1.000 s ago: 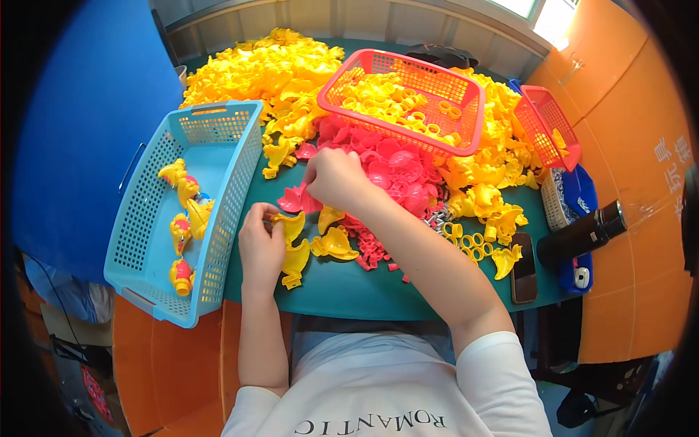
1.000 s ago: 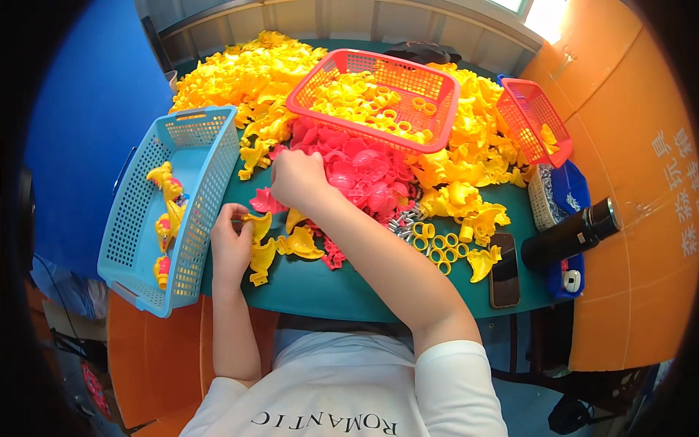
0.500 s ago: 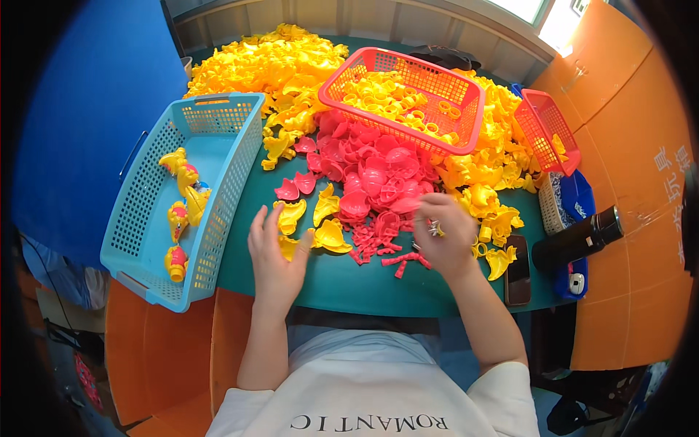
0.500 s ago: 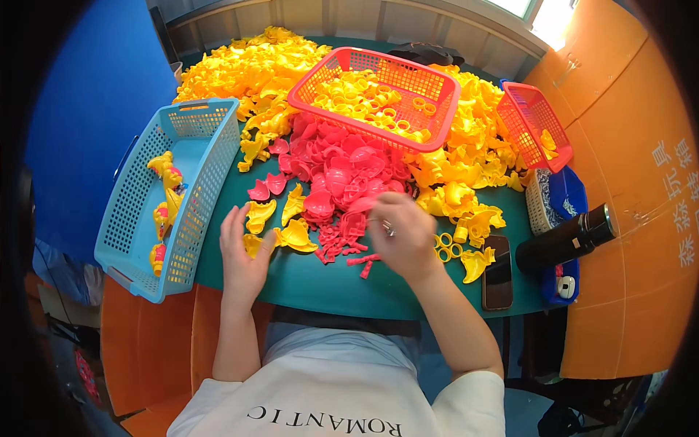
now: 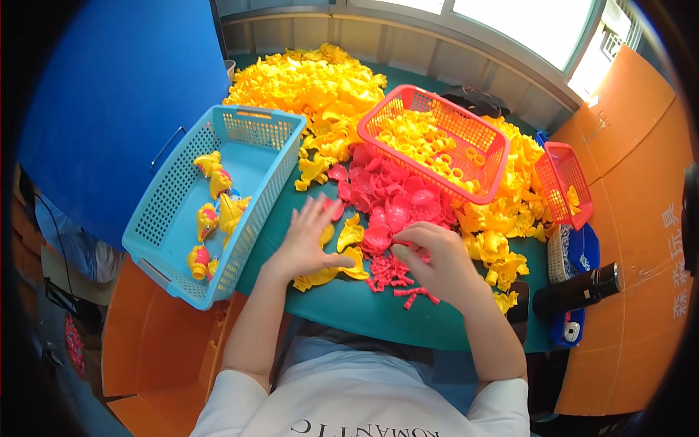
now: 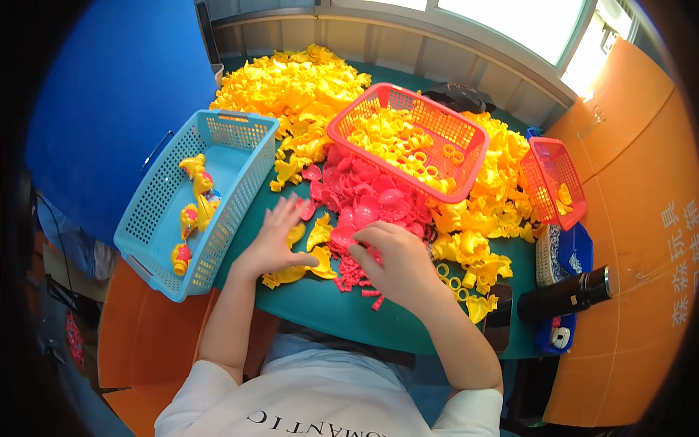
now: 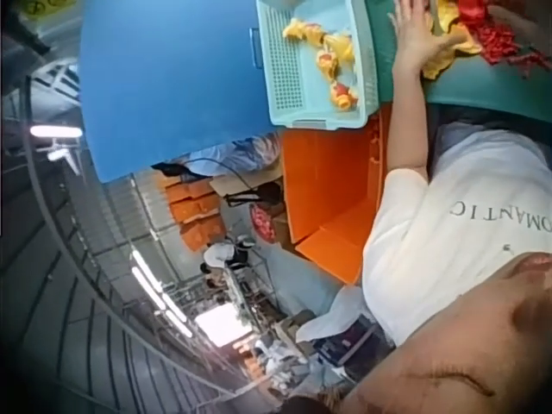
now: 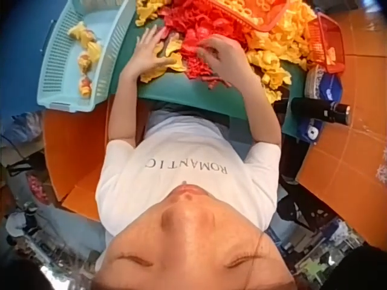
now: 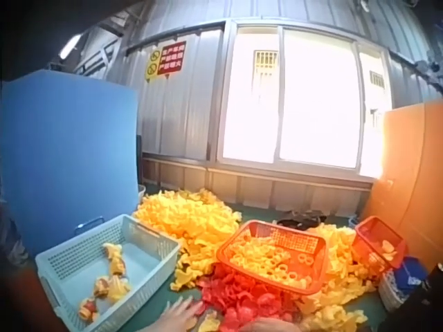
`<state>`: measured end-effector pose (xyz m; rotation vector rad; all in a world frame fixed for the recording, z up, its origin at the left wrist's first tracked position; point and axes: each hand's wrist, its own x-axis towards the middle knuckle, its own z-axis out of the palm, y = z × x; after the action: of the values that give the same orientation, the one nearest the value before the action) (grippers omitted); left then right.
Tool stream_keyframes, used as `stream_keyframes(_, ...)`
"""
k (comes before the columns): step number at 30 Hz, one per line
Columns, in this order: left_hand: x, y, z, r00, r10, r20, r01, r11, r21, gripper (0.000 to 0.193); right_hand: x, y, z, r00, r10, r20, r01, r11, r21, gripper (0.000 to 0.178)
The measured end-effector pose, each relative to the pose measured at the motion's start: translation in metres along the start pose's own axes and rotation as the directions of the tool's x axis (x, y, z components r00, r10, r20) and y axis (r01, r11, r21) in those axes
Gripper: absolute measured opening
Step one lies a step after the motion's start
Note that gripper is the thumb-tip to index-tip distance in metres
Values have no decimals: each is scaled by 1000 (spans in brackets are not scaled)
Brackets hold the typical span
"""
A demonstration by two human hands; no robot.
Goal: Assembling plastic yellow and pink toy ducks at a workbench.
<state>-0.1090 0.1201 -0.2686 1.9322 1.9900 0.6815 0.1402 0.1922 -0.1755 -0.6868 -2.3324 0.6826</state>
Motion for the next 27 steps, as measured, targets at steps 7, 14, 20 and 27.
stream_keyframes(7, 4, 29, 28, 1000, 28, 6, -25, 962, -273, 111, 92, 28, 29, 970, 134, 205, -111, 987, -120, 17)
stream_keyframes(14, -18, 33, 3, 948, -256, -188, 128, 849, -512, 109, 125, 45, 75, 767, -86, 636, 189, 977, -95, 26)
stream_keyframes(20, -53, 71, 18, 965, -41, -261, -8, 982, -186, 86, 127, 53, 97, 593, -80, 801, 317, 938, -141, 34)
stream_keyframes(27, -49, 68, 51, 944, 87, -319, -62, 994, 86, 50, 130, 62, 96, 548, -19, 836, 270, 950, -156, 21)
